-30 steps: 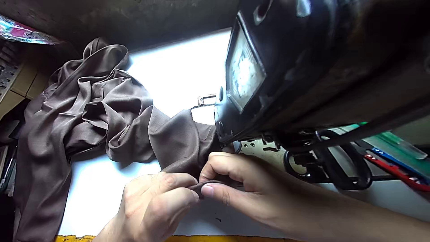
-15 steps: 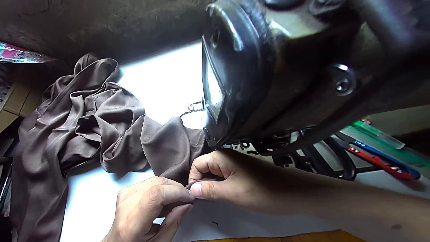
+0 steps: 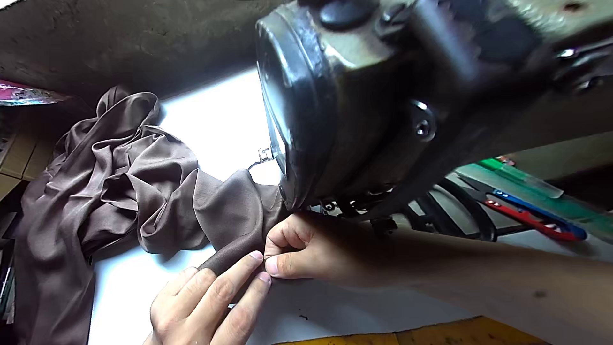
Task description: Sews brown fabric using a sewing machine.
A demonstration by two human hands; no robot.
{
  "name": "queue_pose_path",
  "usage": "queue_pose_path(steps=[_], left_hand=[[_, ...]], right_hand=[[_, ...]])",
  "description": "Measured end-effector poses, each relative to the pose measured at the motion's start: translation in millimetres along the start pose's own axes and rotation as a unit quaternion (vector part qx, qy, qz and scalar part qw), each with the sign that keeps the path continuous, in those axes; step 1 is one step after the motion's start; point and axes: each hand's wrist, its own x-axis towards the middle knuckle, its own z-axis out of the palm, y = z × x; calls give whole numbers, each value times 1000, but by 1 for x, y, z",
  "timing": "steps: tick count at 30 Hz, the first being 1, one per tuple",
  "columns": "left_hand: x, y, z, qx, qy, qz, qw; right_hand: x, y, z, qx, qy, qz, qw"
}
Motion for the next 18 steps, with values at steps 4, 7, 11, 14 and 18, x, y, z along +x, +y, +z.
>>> queue_pose_path(steps=[4,7,11,14,18], left_hand=[[-2,-1,-1,6,15,26,1000],[0,-2,0,15,14,29,999],[1,-5,3,-20,3,-13,1000],[6,-5,-9,-54,-55,-68,995],[12,-2,-27,-162,-101,-126,973]], right_hand=[[2,-5,1,12,1,28,1000],[3,-5,1,-4,2,27,1000],[-5,-3,2,-132,23,-37,990],[-17,9,10,-284,100,-202,932],[-25,16,23,-437,152,-312,830]])
